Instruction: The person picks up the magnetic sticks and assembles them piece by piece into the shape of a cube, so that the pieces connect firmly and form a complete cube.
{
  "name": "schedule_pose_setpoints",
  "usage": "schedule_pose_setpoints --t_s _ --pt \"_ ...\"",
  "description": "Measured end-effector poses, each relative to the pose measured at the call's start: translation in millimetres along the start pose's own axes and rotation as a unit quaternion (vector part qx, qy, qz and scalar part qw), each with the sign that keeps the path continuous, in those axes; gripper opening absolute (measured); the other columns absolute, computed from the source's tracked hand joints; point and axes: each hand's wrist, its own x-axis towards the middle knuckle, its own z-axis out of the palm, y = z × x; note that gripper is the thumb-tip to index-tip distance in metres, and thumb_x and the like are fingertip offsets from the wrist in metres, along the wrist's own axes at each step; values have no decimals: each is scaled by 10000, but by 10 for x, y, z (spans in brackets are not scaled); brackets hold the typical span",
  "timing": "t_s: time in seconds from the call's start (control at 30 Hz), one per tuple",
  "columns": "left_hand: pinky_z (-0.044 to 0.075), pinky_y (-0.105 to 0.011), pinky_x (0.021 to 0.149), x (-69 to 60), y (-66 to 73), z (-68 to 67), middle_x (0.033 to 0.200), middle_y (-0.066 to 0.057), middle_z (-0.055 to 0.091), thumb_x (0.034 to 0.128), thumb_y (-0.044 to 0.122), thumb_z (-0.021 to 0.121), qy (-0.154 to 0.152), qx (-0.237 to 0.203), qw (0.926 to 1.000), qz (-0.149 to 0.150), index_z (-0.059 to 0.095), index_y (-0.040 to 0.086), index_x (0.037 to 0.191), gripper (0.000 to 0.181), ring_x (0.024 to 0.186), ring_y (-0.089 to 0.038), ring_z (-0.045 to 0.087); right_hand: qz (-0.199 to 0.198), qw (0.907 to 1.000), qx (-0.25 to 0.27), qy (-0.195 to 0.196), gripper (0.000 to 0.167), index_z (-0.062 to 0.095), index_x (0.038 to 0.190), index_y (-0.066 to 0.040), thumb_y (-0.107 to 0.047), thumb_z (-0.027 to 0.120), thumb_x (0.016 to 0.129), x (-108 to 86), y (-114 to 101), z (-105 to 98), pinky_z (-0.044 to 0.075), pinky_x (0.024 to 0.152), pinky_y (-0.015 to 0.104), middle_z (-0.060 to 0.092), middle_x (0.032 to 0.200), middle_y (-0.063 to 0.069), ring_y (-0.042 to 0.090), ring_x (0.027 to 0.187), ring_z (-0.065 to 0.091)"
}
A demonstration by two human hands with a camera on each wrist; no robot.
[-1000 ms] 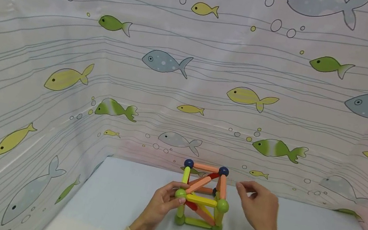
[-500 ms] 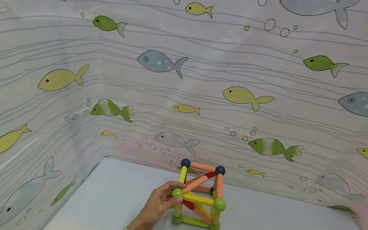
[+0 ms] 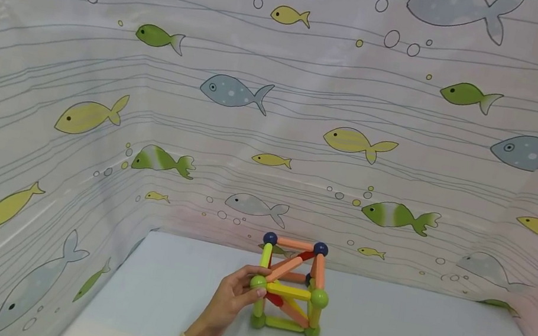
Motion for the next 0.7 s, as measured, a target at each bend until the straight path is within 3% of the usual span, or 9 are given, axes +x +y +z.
schedule_pose_setpoints --t_s 0.13,0.3,0.43,0.57,0.7 --pt "557 -260 980 -5 7 -4 1468 -124 599 1031 170 705 -6 -12 10000 40 630 137 1413 391 1171 -157 640 -230 9917 621 1098 548 673 1299 12 -454 710 1013 75 -377 -128 577 659 396 786 1053 196 266 880 761" --pt "557 -256 967 2 15 8 1433 -126 626 1030 166 705 -42 -36 9999 95 631 128 1412 391 1154 -138 651 -229 9607 1978 1933 599 620 1387 17 -477 647 1050 176 -828 -201 578 637 267 782 1149 209 60 778 731" --pt "553 -249 957 5 13 14 1407 -130 645 1024 161 712 -28 -42 9999 118 635 124 1407 392 1146 -126 652 -393 9295 3036 2058 579 576 1424 30 -408 663 1054 313 -1108 -230 597 692 207 805 1052 25 -23 783 718" --pt "554 -244 952 -3 3 11 1412 -130 643 1015 156 723 3 -80 9999 113 639 113 1400 396 1138 -122 652 -586 9021 3852 1853 566 532 1420 62 -352 667 1058 452 -1319 -243 614 757 194 729 955 -186 -12 826 741" --pt "554 -238 954 -13 -4 5 1417 -145 638 1018 158 722 7 -101 9999 115 635 93 1402 400 1141 -127 653 -719 8912 4182 1600 540 512 1412 74 -311 658 1064 563 -1502 -235 622 816 226 706 989 -160 -4 853 753"
